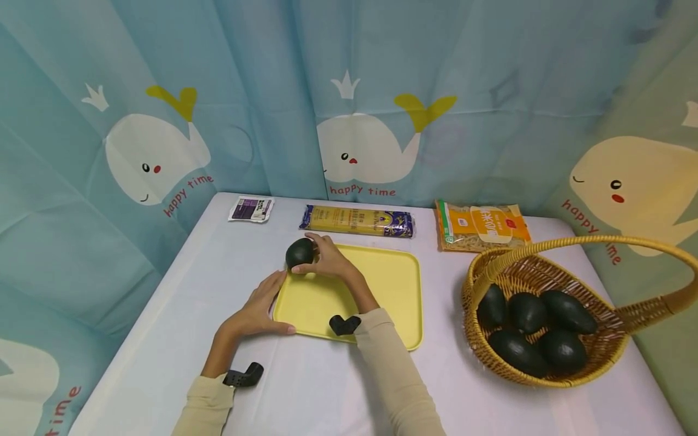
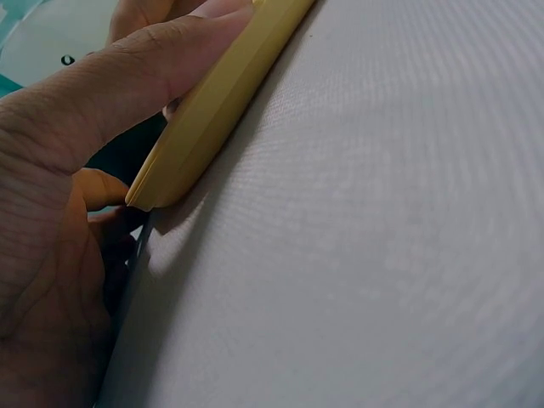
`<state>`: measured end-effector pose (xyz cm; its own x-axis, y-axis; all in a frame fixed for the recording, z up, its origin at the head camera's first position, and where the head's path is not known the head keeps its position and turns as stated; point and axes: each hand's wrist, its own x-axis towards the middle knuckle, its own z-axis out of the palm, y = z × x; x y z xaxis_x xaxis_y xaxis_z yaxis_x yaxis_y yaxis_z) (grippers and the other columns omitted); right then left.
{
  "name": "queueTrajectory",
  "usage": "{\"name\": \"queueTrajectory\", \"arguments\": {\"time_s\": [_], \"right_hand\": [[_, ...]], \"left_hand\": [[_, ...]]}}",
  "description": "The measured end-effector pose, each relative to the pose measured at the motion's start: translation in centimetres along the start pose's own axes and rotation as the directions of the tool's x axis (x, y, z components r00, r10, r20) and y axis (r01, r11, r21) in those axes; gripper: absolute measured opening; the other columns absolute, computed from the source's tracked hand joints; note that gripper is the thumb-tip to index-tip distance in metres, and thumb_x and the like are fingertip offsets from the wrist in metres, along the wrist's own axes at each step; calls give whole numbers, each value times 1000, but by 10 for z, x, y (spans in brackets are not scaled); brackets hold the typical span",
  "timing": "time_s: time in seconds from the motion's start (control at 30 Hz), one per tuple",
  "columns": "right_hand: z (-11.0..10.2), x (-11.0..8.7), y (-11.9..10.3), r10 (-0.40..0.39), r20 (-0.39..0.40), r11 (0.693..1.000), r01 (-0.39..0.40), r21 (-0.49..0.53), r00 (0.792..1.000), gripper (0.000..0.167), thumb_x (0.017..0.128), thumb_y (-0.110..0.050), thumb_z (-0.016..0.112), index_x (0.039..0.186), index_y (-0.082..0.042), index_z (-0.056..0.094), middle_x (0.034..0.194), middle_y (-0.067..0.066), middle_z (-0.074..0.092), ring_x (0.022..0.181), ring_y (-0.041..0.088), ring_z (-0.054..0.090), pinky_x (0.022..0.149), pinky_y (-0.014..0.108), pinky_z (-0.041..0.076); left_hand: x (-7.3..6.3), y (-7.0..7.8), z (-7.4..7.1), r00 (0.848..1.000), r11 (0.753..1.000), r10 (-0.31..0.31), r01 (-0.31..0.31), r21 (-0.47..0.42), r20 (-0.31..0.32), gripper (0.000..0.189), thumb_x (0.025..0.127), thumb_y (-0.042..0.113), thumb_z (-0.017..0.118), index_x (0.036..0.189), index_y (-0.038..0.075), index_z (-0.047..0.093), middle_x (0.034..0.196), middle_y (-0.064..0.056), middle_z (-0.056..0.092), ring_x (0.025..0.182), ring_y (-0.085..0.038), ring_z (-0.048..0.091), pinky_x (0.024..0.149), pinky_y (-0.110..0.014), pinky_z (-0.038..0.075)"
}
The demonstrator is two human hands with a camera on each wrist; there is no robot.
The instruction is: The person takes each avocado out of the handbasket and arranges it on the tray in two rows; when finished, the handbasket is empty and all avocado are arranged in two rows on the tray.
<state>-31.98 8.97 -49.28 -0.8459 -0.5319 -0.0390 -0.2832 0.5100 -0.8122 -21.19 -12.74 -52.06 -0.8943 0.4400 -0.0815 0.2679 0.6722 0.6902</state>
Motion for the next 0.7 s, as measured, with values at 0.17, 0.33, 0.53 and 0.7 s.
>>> {"name": "queueTrajectory", "arguments": {"time_s": [0.17, 0.33, 0.53, 0.7], "right_hand": [[0, 0, 0, -14, 6, 1000, 14, 10, 1000, 92, 82, -30, 79, 154, -8, 26, 141, 23, 38, 125, 37, 52, 102, 51, 46], [-1, -2, 1, -20, 15, 1000, 20, 15, 1000, 92, 82, -28, 78, 154, -6, 25, 140, 24, 39, 123, 36, 53, 101, 51, 46], [-1, -3, 2, -15, 19, 1000, 15, 22, 1000, 92, 82, -28, 78, 155, -7, 24, 142, 23, 38, 125, 35, 52, 101, 51, 46], [-2, -1, 2, -35, 21, 999, 34, 41, 999, 93, 83, -30, 77, 155, -6, 23, 143, 23, 38, 124, 35, 53, 101, 50, 47]], "left_hand": [[-1, 2, 0, 1000, 1000, 2, -3, -11, -12, 130, 64, 55, 83, 157, 5, 6, 164, -18, 10, 151, -38, 7, 118, -63, 12], [-2, 2, 0, 1000, 1000, 19, -20, -13, -20, 130, 64, 54, 83, 157, 5, 7, 163, -19, 12, 151, -39, 8, 117, -64, 14], [-3, 3, 0, 1000, 1000, 18, -18, -14, -22, 130, 64, 52, 84, 157, 5, 6, 163, -18, 11, 151, -39, 7, 117, -64, 13], [-2, 2, -1, 1000, 1000, 20, -20, -7, -18, 130, 64, 53, 83, 157, 4, 6, 163, -19, 11, 151, -39, 8, 117, -64, 14]]}}
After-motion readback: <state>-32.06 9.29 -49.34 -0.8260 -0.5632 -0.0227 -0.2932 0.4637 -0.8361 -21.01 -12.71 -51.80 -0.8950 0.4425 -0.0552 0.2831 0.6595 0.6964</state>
